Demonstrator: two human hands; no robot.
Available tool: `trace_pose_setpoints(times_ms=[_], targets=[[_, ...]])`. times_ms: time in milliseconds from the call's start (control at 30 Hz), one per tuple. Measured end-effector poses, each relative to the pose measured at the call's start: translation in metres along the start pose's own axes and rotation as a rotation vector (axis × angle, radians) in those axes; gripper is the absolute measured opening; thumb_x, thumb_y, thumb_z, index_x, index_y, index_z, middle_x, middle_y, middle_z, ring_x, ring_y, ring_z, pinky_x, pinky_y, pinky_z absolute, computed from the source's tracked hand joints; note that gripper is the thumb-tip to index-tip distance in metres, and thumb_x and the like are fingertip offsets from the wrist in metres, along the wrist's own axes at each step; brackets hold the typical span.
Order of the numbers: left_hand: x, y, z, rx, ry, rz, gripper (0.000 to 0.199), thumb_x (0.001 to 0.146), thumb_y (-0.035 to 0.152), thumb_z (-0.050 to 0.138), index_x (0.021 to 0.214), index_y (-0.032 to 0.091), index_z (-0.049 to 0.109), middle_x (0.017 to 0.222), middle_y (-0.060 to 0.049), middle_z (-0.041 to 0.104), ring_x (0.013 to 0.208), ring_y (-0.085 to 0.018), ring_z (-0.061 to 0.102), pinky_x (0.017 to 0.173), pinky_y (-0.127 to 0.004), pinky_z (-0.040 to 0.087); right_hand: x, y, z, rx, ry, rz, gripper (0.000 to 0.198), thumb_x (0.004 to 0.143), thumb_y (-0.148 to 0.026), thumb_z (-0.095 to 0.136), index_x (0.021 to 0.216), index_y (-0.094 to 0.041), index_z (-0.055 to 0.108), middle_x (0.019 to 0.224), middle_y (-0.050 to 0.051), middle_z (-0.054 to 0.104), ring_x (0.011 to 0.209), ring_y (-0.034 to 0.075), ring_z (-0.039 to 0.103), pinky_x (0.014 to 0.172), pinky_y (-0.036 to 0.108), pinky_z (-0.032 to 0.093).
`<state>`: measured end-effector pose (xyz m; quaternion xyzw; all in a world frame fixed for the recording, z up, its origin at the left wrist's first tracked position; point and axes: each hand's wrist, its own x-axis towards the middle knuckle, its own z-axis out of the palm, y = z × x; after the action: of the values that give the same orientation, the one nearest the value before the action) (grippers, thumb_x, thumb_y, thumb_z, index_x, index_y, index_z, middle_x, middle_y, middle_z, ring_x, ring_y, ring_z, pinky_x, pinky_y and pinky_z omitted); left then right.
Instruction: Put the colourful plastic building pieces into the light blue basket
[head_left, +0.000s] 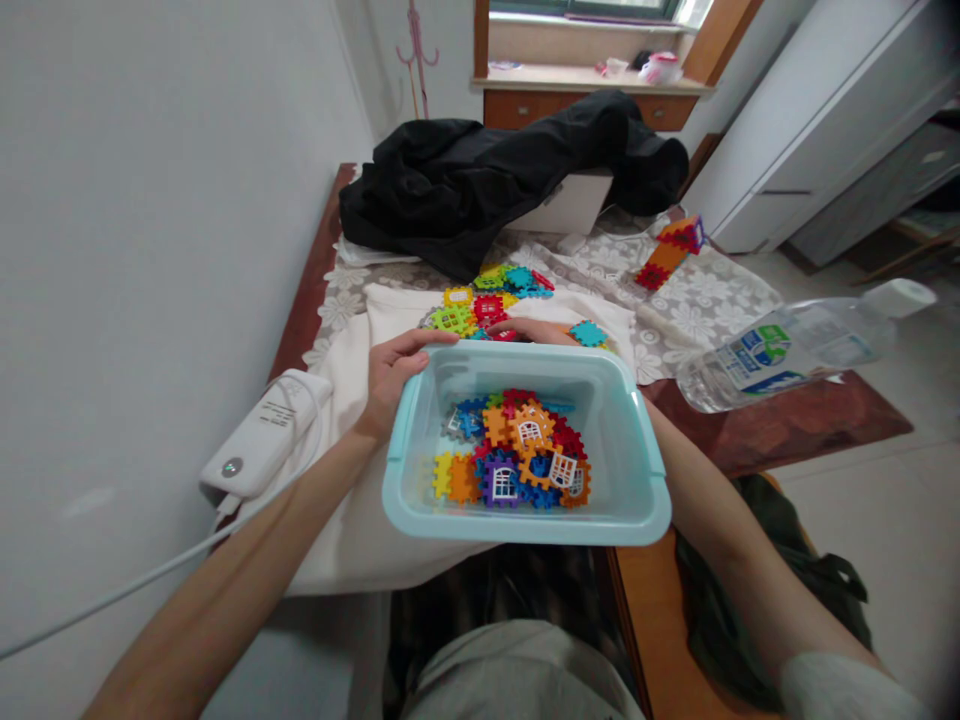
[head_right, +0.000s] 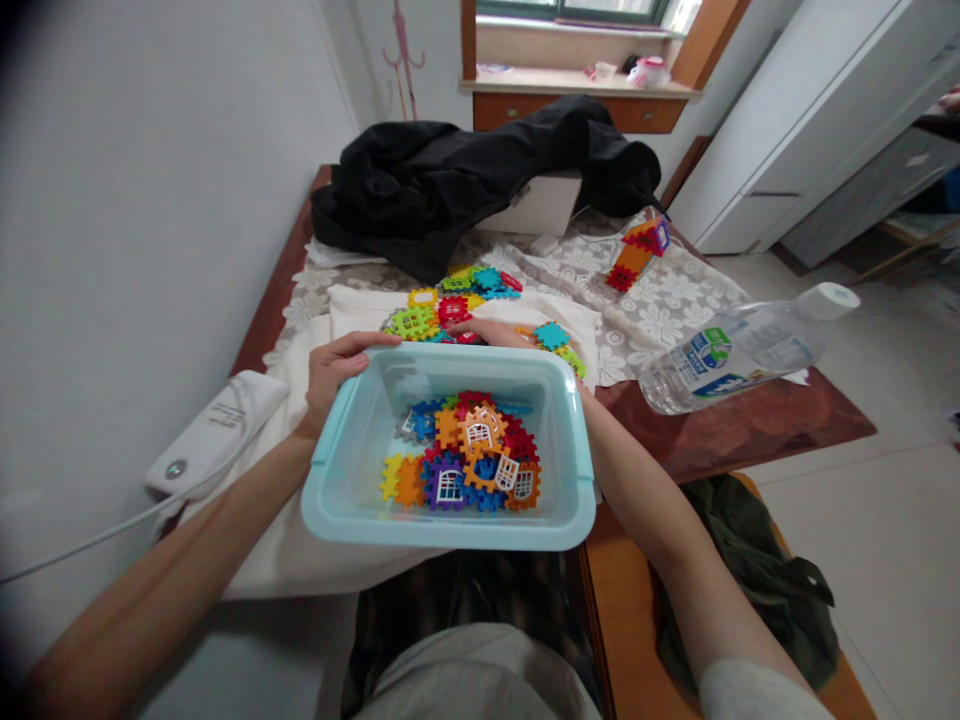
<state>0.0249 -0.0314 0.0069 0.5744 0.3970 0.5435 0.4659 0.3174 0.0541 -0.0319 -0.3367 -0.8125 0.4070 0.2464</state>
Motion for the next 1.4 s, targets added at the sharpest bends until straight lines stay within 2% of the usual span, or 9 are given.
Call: trace_pose_setpoints(times_ms=[100,233,367,500,667,833,1067,1267,1400], targets=[[0.0,0.002,0.003,-0.001,0.016,-0.007,0.032,0.08,0.033,0.069,0.098,0.016,0.09,0.094,-0.009,0.084,0.08,-0.023,0.072,0.071,-0.03,0.055,0.0,0.0,0.005,0.081,0.003,0.07,0.059,0.088,-0.031,0.075,0.147,-0.028,0.067,0.149,0.009,0.073,0.134,0.03,0.07,0.109,0.046,0.06],[-0.002,0.005,0.006,0.003,0.025,-0.013,0.033,0.08,0.034,0.069,0.099,0.015,0.089,0.093,-0.01,0.084,0.078,-0.023,0.072,0.068,-0.03,0.055,-0.001,-0.006,0.003,0.063,0.05,0.109,0.051,0.084,-0.027,0.078,0.135,-0.028,0.073,0.133,0.007,0.08,0.124,0.029,0.073,0.108,0.046,0.06],[-0.002,0.007,0.006,0.001,0.027,-0.02,0.034,0.08,0.035,0.07,0.1,0.015,0.089,0.09,-0.009,0.083,0.074,-0.022,0.071,0.064,-0.029,0.054,-0.003,-0.012,-0.002,0.041,0.066,0.104,0.046,0.078,-0.028,0.083,0.124,-0.028,0.078,0.127,0.006,0.082,0.116,0.03,0.075,0.104,0.046,0.06],[-0.002,0.006,0.006,0.005,0.023,-0.034,0.033,0.08,0.034,0.07,0.1,0.015,0.089,0.091,-0.009,0.083,0.074,-0.022,0.071,0.065,-0.029,0.054,-0.002,-0.013,-0.001,0.061,0.012,0.093,0.039,0.08,-0.03,0.078,0.118,-0.026,0.081,0.125,0.006,0.083,0.113,0.029,0.075,0.103,0.045,0.06],[-0.002,0.005,0.006,-0.009,0.021,-0.029,0.034,0.08,0.034,0.07,0.101,0.014,0.089,0.09,-0.009,0.083,0.072,-0.021,0.071,0.063,-0.028,0.054,-0.005,-0.015,-0.002,0.047,0.043,0.059,0.03,0.079,-0.031,0.079,0.109,-0.026,0.081,0.119,0.006,0.084,0.107,0.029,0.075,0.1,0.045,0.06],[-0.003,0.005,0.006,-0.04,0.017,-0.031,0.033,0.08,0.034,0.071,0.101,0.016,0.089,0.089,-0.008,0.084,0.072,-0.02,0.071,0.063,-0.027,0.054,-0.01,-0.017,-0.005,0.045,0.139,-0.025,0.025,0.075,-0.034,0.083,0.098,-0.025,0.078,0.107,0.005,0.082,0.102,0.027,0.074,0.093,0.042,0.059],[-0.002,0.005,0.005,-0.002,0.017,-0.018,0.033,0.081,0.034,0.07,0.101,0.016,0.089,0.093,-0.009,0.084,0.077,-0.022,0.072,0.065,-0.029,0.055,-0.008,-0.02,-0.003,0.037,0.26,0.062,0.026,0.087,-0.05,0.078,0.093,-0.025,0.077,0.1,0.005,0.08,0.097,0.025,0.072,0.088,0.04,0.059],[-0.002,0.004,0.005,-0.035,0.009,-0.015,0.033,0.081,0.034,0.07,0.102,0.016,0.09,0.094,-0.009,0.084,0.076,-0.021,0.071,0.066,-0.028,0.054,-0.007,-0.015,-0.007,0.117,0.356,0.051,0.024,0.082,-0.046,0.08,0.088,-0.024,0.076,0.088,0.003,0.077,0.082,0.022,0.068,0.074,0.036,0.055],[-0.002,0.003,0.005,-0.029,0.011,-0.013,0.032,0.082,0.032,0.069,0.1,0.017,0.09,0.094,-0.008,0.084,0.079,-0.021,0.071,0.068,-0.027,0.054,-0.003,-0.007,-0.01,0.197,0.433,0.066,0.035,0.076,-0.053,0.086,0.088,-0.022,0.074,0.08,0.002,0.075,0.073,0.019,0.064,0.069,0.034,0.052]])
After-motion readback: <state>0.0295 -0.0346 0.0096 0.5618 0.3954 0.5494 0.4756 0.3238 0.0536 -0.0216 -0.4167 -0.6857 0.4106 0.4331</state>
